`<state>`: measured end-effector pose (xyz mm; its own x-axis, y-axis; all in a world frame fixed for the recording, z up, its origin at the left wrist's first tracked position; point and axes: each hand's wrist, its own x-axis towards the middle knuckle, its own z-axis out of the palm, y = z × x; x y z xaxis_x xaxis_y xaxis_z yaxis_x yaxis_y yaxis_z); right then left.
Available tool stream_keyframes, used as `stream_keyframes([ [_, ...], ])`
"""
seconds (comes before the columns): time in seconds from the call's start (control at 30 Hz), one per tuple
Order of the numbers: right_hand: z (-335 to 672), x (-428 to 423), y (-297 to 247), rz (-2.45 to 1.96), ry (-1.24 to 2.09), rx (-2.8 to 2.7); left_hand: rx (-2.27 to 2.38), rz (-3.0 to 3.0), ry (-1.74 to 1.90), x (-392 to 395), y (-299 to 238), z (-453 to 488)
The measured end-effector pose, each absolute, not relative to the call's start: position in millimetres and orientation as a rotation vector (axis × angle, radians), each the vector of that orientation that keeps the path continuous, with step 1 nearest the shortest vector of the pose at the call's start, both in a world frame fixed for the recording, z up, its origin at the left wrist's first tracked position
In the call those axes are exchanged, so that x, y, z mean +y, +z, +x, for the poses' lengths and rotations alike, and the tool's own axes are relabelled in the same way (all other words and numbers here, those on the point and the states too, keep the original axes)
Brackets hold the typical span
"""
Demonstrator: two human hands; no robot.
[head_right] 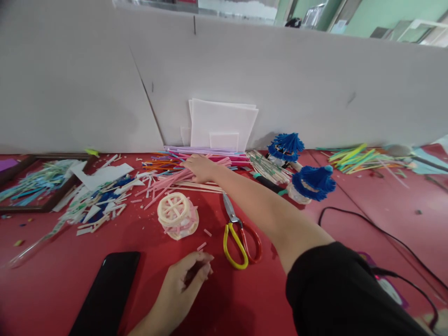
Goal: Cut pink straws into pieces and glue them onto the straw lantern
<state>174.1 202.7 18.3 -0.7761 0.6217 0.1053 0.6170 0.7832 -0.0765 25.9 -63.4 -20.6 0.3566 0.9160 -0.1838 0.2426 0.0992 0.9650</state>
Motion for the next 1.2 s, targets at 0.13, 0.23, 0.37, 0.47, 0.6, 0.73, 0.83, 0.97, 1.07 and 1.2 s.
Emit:
stream_keyframes([
  [0.13,169.7,205.1,17.5,-1.028,0.069,-2.806,1.133,1.392,0.708,-63.0,-18.9,25.9],
  [0.23,168.4,208.5,20.6,-1.045,0.091,-2.79,1.135,1.392,0.71,-62.9,-17.0,26.0],
  [0.37,168.9,208.7,25.8,-1.047,0.119,-2.798,1.127,1.396,0.713,-63.2,-17.6,25.7],
  [0.47,169.7,204.4,25.6,-1.076,0.117,-2.787,1.126,1.393,0.709,-63.8,-19.7,25.4],
  [0.6,171.8,195.6,19.8,-1.104,0.085,-2.769,1.13,1.405,0.7,-64.3,-19.6,25.9],
  [0.73,174.2,185.6,15.0,-1.12,0.023,-2.754,1.136,1.397,0.693,-63.7,-16.9,26.6],
  [0.83,174.3,181.4,13.3,-1.132,-0.004,-2.782,1.147,1.399,0.685,-63.4,-15.9,26.2],
  [0.97,170.1,181.3,12.2,-1.18,0.019,-2.826,1.146,1.422,0.689,-63.3,-16.0,25.6],
  [1.07,165.1,181.8,13.1,-1.216,0.058,-2.84,1.137,1.416,0.698,-62.5,-15.4,25.7],
  [1.2,163.4,184.5,20.4,-1.248,0.125,-2.807,1.149,1.409,0.7,-61.9,-13.2,26.1],
])
